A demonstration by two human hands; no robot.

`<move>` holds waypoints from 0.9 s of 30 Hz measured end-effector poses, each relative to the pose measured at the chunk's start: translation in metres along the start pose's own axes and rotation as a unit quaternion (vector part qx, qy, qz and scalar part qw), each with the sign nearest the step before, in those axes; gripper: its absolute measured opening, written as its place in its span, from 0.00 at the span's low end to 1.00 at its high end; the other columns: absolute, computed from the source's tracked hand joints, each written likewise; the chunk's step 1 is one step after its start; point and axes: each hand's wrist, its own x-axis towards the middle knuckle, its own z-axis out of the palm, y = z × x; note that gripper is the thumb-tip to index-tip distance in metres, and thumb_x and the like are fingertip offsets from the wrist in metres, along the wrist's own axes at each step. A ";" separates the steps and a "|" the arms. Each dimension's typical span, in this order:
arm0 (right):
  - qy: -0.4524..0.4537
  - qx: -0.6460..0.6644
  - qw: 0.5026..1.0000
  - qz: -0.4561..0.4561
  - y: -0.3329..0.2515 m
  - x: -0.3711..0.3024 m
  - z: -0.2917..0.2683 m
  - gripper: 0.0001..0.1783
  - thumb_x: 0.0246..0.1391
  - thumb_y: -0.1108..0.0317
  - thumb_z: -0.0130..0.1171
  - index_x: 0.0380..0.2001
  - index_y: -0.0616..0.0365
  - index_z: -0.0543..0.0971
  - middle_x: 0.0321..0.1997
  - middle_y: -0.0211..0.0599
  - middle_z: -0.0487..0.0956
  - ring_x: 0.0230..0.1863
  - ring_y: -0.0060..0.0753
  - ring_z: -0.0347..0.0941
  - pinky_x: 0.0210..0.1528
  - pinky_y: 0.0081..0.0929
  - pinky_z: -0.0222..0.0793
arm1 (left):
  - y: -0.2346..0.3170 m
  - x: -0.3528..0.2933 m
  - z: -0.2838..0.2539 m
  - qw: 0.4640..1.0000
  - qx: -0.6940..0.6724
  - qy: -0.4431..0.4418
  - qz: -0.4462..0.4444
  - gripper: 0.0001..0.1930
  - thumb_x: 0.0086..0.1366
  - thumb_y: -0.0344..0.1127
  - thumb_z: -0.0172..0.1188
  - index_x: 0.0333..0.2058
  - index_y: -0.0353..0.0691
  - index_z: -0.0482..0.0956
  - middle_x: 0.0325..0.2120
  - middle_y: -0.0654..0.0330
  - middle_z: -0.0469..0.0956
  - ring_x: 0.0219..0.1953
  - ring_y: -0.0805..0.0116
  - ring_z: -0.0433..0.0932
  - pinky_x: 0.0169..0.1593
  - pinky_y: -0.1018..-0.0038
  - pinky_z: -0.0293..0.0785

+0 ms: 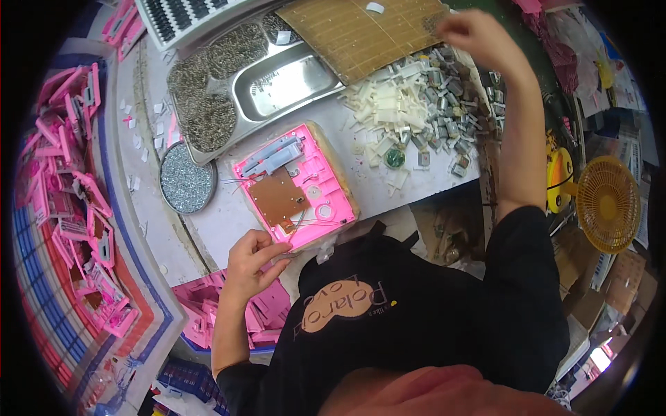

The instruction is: Assembling and soldering internal components of a pink plastic electronic device housing.

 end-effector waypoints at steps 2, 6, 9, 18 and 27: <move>-0.015 -0.023 0.998 0.052 -0.040 -0.041 0.011 0.14 0.53 0.67 0.63 0.42 0.60 0.84 0.35 0.42 0.84 0.36 0.40 0.81 0.43 0.33 0.76 | -0.001 0.001 0.000 1.000 -0.005 -0.007 0.002 0.18 0.48 0.27 0.75 0.41 0.42 0.88 0.28 0.61 0.69 0.27 0.66 0.72 0.29 0.72 0.69; 0.102 0.004 0.992 0.072 -0.055 -0.078 0.039 0.14 0.53 0.64 0.63 0.42 0.57 0.85 0.36 0.44 0.85 0.39 0.47 0.82 0.44 0.38 0.76 | -0.001 0.009 -0.005 1.000 0.002 -0.013 0.018 0.17 0.48 0.28 0.73 0.41 0.43 0.87 0.26 0.59 0.70 0.27 0.63 0.72 0.29 0.70 0.68; 0.077 0.094 0.992 0.046 -0.084 -0.101 0.055 0.11 0.54 0.66 0.63 0.40 0.57 0.84 0.38 0.41 0.84 0.40 0.45 0.80 0.44 0.37 0.76 | 0.000 0.008 -0.006 0.999 0.007 -0.004 0.032 0.18 0.49 0.29 0.73 0.42 0.40 0.87 0.28 0.58 0.74 0.28 0.62 0.74 0.30 0.70 0.70; 0.035 0.082 0.989 -0.119 -0.142 -0.110 0.070 0.06 0.51 0.71 0.65 0.34 0.56 0.84 0.33 0.38 0.82 0.40 0.45 0.76 0.45 0.37 0.74 | 0.011 -0.027 0.019 0.994 0.029 0.105 0.001 0.18 0.53 0.25 0.70 0.44 0.38 0.85 0.31 0.55 0.78 0.32 0.59 0.78 0.34 0.69 0.74; 0.237 0.083 0.965 -0.080 -0.098 0.133 0.015 0.11 0.52 0.65 0.63 0.35 0.60 0.86 0.31 0.46 0.85 0.35 0.39 0.84 0.39 0.35 0.76 | 0.025 -0.040 0.023 0.982 0.040 0.174 -0.055 0.14 0.56 0.25 0.69 0.42 0.39 0.85 0.31 0.55 0.79 0.32 0.58 0.79 0.35 0.68 0.74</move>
